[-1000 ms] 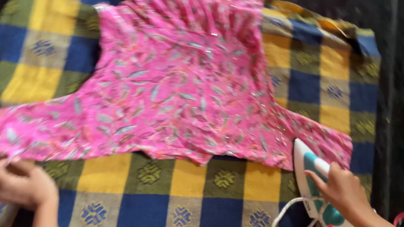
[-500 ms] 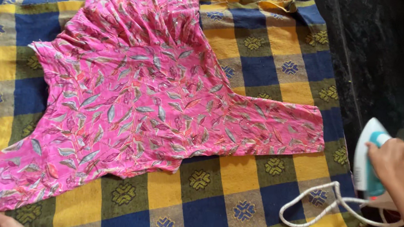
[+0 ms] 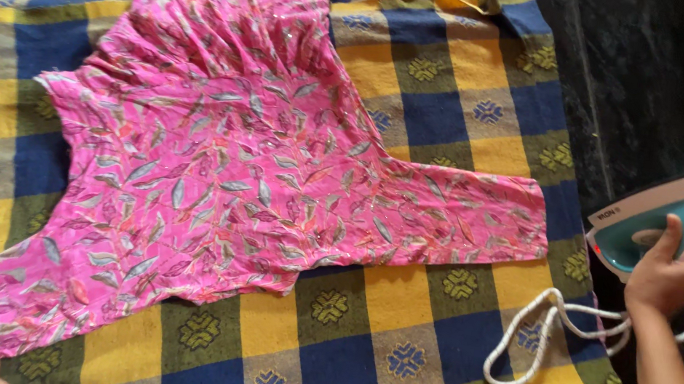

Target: The person irons a pink patterned garment laid on a checkered mat. They smooth the fabric with one hand while moving the iron with the other, then reposition the garment to continue ironing different sections.

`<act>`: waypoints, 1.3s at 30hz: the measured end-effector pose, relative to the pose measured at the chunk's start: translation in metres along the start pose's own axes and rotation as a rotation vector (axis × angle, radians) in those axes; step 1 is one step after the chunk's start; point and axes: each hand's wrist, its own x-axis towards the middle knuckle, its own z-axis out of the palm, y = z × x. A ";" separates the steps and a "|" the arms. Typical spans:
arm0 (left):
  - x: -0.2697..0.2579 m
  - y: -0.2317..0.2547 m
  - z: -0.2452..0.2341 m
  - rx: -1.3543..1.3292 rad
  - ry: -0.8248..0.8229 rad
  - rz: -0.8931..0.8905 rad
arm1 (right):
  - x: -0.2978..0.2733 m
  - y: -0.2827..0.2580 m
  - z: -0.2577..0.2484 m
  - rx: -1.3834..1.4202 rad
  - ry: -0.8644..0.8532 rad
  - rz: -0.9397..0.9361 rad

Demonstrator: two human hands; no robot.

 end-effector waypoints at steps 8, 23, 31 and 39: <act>0.012 0.029 -0.004 0.007 -0.052 0.037 | -0.039 -0.008 0.010 0.241 0.047 0.170; -0.002 0.029 -0.017 0.166 -0.065 -0.021 | -0.087 0.001 -0.006 0.227 -0.075 0.206; 0.000 0.020 -0.024 -0.020 -0.115 -0.050 | -0.078 -0.002 -0.010 0.307 -0.021 0.264; -0.014 0.012 -0.026 0.204 -0.045 -0.095 | -0.055 -0.025 -0.018 0.415 -0.078 0.325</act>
